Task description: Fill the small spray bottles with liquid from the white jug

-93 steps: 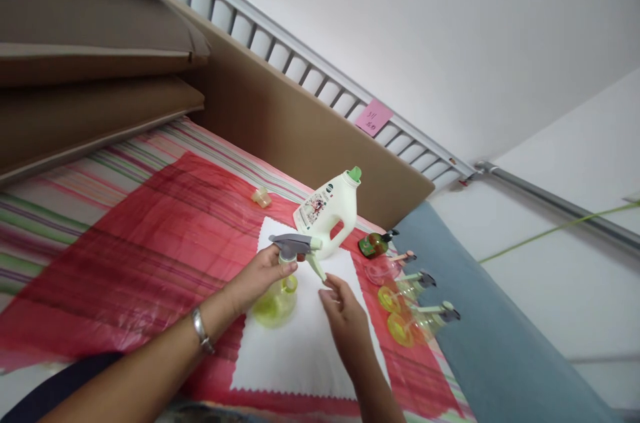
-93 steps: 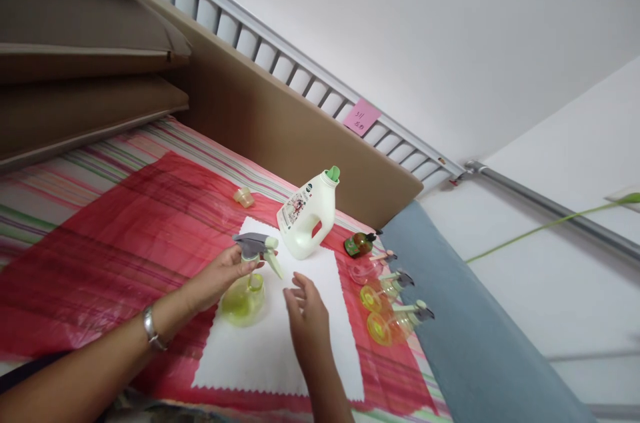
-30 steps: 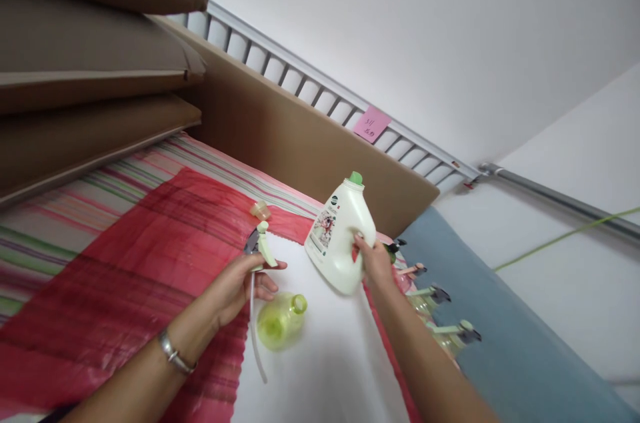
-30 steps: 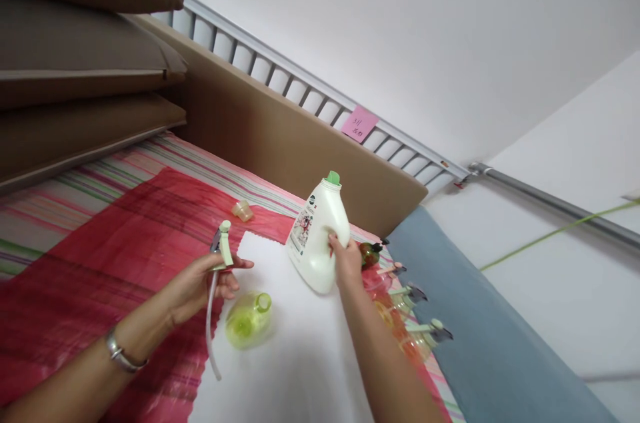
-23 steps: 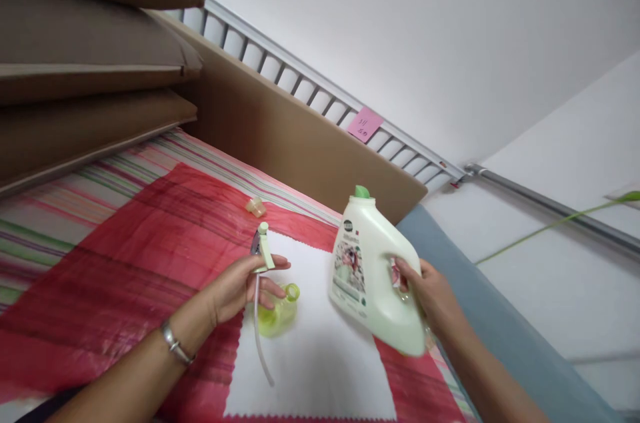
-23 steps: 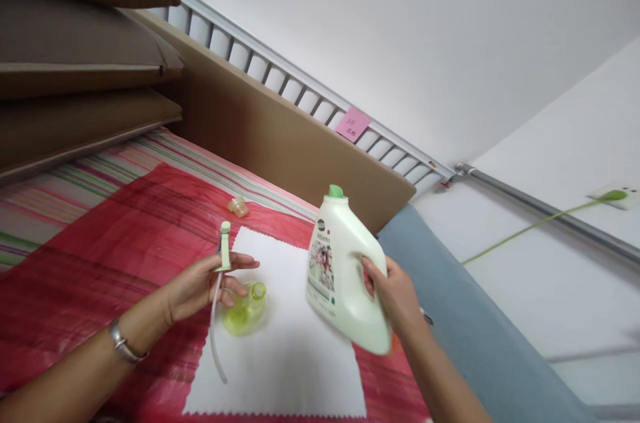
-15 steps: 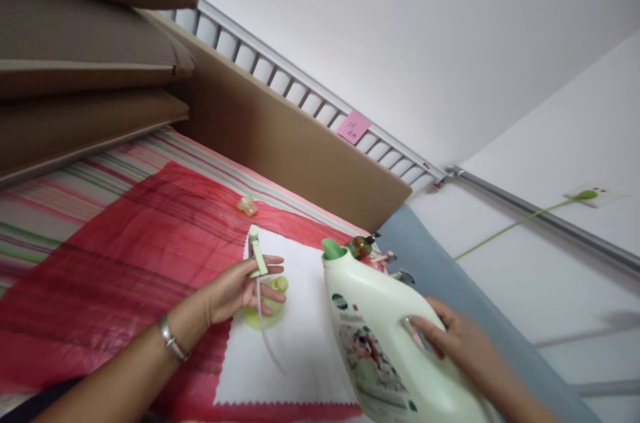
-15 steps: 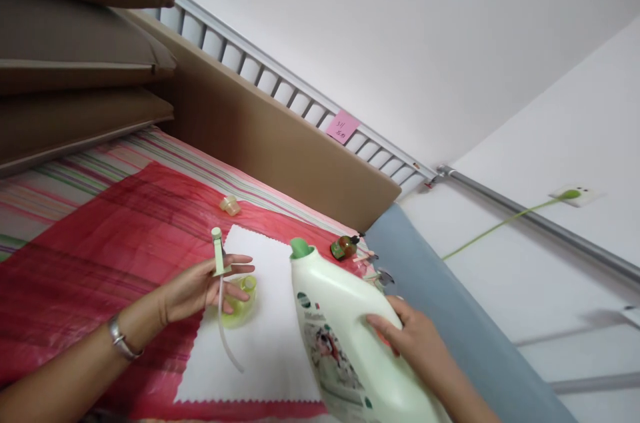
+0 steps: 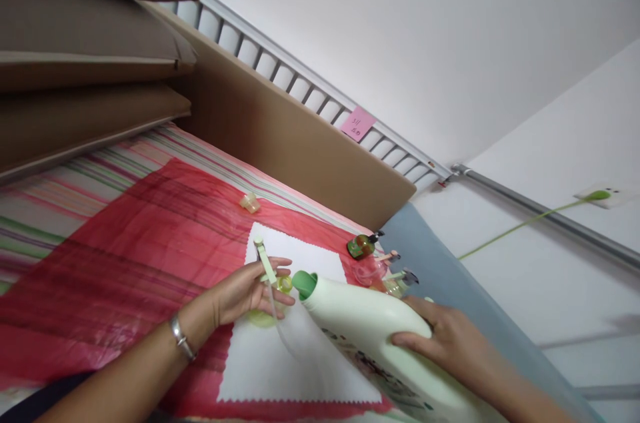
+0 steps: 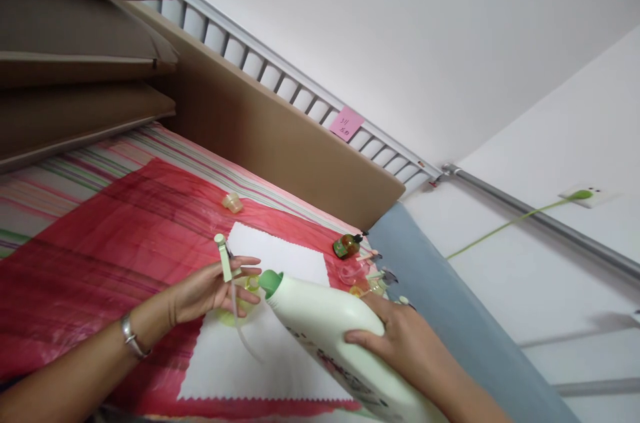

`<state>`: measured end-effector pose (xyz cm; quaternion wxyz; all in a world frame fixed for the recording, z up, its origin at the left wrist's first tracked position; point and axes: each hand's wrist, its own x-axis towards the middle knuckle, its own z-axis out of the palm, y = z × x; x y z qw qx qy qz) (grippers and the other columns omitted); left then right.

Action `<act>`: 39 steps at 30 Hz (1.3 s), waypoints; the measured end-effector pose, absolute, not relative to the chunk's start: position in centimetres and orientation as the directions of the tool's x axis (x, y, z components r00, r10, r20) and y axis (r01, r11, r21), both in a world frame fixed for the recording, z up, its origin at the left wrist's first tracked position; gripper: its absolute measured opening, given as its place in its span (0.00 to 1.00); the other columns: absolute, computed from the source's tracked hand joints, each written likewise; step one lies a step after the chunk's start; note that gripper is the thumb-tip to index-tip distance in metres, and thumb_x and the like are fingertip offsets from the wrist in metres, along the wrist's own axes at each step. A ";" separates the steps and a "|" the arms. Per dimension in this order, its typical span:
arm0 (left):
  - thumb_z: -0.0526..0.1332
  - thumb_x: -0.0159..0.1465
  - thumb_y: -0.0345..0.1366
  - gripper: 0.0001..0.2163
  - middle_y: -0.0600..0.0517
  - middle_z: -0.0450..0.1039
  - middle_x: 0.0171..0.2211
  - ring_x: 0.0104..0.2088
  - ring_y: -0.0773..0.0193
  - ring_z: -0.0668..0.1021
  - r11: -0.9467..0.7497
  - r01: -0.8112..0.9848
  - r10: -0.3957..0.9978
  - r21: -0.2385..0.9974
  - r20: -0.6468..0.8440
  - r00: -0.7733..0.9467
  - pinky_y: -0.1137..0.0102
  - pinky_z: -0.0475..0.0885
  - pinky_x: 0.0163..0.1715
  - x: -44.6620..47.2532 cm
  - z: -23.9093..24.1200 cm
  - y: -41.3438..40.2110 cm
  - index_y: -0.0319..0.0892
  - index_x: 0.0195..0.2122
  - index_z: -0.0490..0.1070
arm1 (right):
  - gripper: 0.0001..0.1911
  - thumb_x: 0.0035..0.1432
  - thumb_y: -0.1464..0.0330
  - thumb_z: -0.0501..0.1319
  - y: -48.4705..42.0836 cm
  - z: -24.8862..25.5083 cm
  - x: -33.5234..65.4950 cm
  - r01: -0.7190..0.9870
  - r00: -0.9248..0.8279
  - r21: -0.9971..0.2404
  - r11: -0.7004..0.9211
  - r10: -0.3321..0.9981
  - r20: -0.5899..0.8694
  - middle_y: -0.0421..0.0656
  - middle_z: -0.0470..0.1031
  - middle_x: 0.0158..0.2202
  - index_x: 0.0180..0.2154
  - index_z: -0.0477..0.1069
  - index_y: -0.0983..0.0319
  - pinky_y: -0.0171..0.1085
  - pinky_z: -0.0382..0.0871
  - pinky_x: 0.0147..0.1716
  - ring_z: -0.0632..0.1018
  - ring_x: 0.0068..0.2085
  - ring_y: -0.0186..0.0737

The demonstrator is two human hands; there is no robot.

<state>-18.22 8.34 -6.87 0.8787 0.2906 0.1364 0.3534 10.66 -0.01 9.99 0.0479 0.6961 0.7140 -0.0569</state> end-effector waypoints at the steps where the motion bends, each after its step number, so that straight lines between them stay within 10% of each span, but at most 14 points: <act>1: 0.57 0.60 0.43 0.19 0.40 0.60 0.53 0.40 0.48 0.78 0.579 -0.540 0.700 0.610 -0.034 0.713 0.59 0.73 0.35 -18.2 -6.8 8.3 0.41 0.50 0.64 | 0.16 0.48 0.50 0.60 0.1 10.1 10.5 0.999 -0.031 0.005 0.032 0.988 -0.154 0.39 0.79 0.33 0.35 0.73 0.51 0.37 0.67 0.32 0.77 0.33 0.45; 39: 0.56 0.62 0.41 0.16 0.42 0.64 0.51 0.41 0.48 0.78 0.585 -0.508 0.664 0.632 -0.014 0.748 0.60 0.72 0.37 -17.6 -7.4 8.0 0.39 0.48 0.66 | 0.24 0.51 0.43 0.52 0.4 14.3 7.5 0.937 -0.111 0.299 0.178 0.967 -0.229 0.41 0.78 0.33 0.39 0.69 0.53 0.40 0.67 0.31 0.77 0.33 0.47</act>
